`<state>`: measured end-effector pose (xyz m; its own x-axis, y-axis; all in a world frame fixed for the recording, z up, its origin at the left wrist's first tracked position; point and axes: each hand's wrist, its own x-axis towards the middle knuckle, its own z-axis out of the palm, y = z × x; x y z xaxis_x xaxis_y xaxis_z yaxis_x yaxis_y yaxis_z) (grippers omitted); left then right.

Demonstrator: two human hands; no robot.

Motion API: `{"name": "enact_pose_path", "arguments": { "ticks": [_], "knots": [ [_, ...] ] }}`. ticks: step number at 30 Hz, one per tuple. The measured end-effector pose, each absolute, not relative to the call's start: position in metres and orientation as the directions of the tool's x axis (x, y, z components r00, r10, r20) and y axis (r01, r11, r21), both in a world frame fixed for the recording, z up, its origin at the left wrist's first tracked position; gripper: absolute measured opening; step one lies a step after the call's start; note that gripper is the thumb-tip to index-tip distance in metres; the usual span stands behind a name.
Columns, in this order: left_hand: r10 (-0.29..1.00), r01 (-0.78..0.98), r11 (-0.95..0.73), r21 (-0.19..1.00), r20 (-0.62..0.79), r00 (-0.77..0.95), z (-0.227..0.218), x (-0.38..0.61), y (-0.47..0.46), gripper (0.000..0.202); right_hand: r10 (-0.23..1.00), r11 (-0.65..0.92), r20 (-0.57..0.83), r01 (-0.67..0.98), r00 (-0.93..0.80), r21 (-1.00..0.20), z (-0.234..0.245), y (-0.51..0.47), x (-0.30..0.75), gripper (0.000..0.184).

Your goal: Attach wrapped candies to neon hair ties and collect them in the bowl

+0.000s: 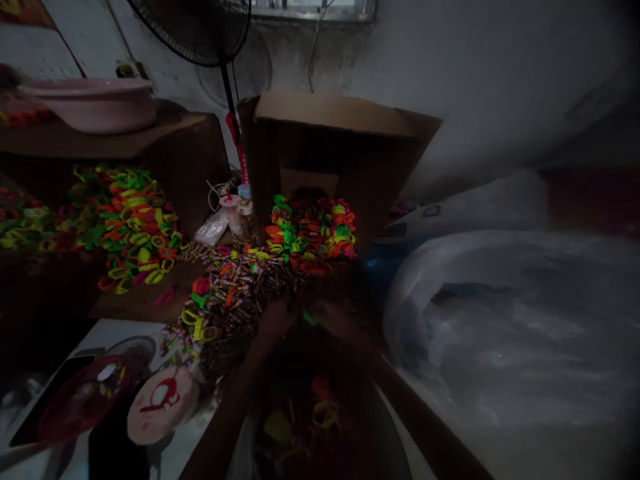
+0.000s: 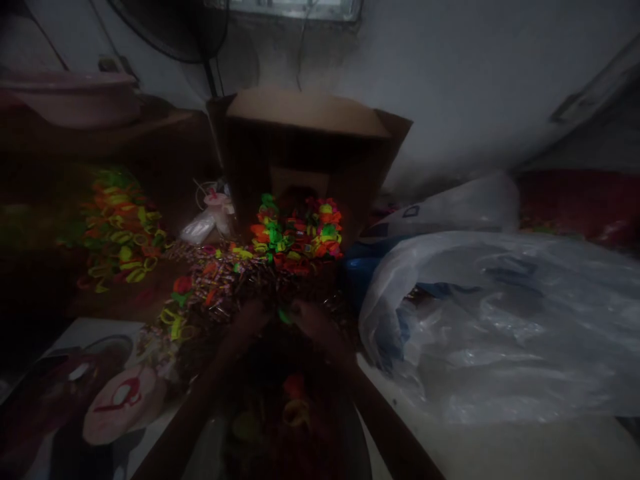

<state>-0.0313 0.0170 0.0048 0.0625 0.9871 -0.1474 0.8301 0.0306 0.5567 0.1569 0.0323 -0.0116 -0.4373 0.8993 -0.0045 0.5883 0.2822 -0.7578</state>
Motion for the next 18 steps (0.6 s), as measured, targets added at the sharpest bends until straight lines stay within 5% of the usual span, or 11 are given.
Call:
{"name": "enact_pose_path", "arguments": {
  "ticks": [8,14,18],
  "knots": [
    [0.98,0.521,-0.134,0.843,0.191,-0.058,0.006,-0.015,0.047,0.024,0.995,0.081,0.049,0.425,-0.086,-0.901,-0.033,0.065,0.127,0.044],
    [0.971,0.502,-0.157,0.851,0.225,-0.078,0.003,0.001,0.034,0.024,0.988,0.136,0.114,0.258,-0.101,-0.956,-0.044,0.066,0.127,0.043],
    [0.984,0.557,-0.138,0.819,0.179,-0.02,0.004,0.001,0.034,0.027,0.995,0.084,0.095,0.206,0.042,-0.975,-0.032,0.067,0.13,0.033]
  ]
}}
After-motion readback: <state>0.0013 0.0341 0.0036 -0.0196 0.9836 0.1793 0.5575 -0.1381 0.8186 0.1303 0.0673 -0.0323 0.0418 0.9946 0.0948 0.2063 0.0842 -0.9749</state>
